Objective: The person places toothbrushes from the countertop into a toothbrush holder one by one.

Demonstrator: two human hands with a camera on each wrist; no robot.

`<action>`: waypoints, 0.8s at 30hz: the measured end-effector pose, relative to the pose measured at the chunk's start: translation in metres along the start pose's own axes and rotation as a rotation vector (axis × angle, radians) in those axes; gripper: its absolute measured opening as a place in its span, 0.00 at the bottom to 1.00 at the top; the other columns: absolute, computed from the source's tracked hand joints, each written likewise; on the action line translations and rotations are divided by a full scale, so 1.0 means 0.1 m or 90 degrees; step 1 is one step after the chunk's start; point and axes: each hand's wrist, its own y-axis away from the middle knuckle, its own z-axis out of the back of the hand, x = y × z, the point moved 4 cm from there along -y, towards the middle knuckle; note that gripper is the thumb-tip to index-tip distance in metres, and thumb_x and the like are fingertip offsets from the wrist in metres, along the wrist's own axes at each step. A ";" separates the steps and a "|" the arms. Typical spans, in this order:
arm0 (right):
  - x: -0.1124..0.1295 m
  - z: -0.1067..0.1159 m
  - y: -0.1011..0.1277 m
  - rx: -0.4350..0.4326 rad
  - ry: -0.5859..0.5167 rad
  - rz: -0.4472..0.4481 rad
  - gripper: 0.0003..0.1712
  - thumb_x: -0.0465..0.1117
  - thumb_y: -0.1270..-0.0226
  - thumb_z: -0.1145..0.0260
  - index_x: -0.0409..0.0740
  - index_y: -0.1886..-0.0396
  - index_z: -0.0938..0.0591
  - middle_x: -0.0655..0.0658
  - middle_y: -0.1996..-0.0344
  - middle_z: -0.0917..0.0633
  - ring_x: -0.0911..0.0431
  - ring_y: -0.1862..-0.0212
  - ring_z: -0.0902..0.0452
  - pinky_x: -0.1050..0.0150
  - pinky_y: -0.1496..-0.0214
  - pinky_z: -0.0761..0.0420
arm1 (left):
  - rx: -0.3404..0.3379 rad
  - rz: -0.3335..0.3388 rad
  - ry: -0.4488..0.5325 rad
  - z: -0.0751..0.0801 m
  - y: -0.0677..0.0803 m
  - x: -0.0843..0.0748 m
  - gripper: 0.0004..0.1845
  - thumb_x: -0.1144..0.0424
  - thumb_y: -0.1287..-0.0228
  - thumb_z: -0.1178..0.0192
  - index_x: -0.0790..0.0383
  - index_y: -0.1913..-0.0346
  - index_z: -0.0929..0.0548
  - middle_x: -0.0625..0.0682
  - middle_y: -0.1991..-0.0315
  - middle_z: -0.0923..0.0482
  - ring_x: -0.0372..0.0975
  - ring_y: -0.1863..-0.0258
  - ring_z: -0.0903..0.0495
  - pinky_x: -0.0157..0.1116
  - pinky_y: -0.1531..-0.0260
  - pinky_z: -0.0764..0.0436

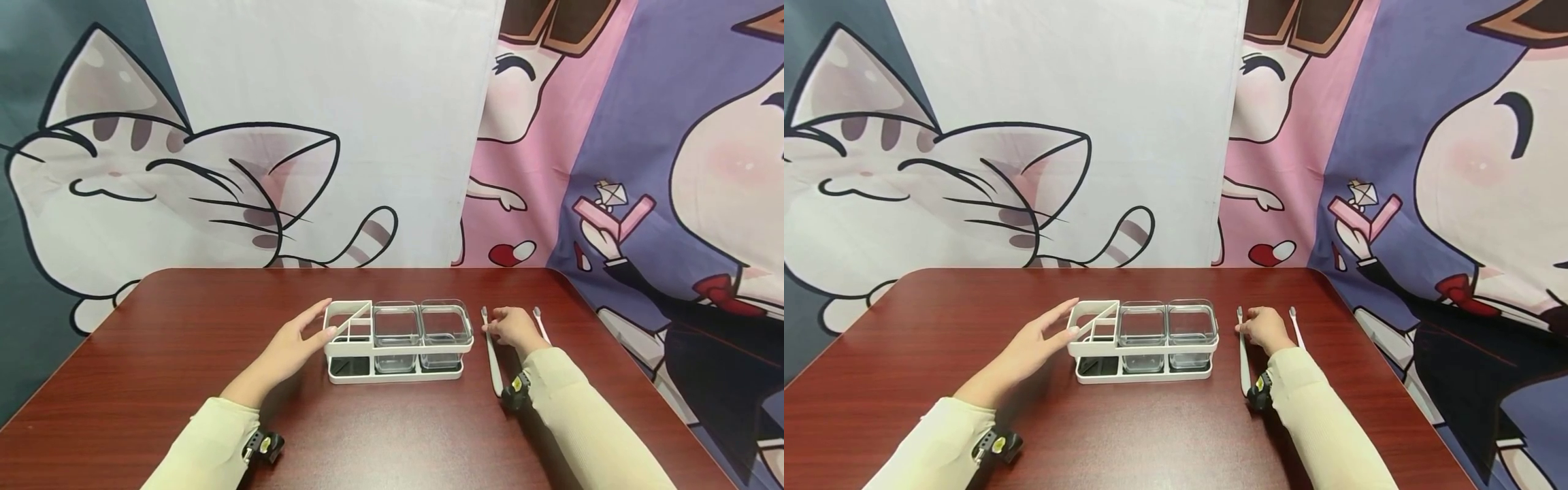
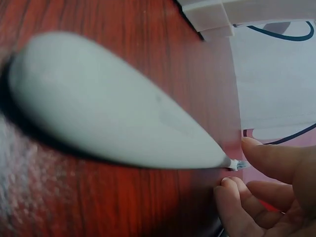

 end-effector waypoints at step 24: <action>-0.01 -0.05 -0.09 -0.016 0.097 0.014 0.20 0.27 0.44 0.32 0.22 0.51 0.20 0.29 0.60 0.17 0.50 0.67 0.18 0.56 0.67 0.17 | -0.001 0.010 0.032 -0.03 0.00 0.03 0.33 0.52 0.32 0.42 0.54 0.27 0.38 0.60 0.29 0.38 0.55 0.30 0.40 0.60 0.38 0.39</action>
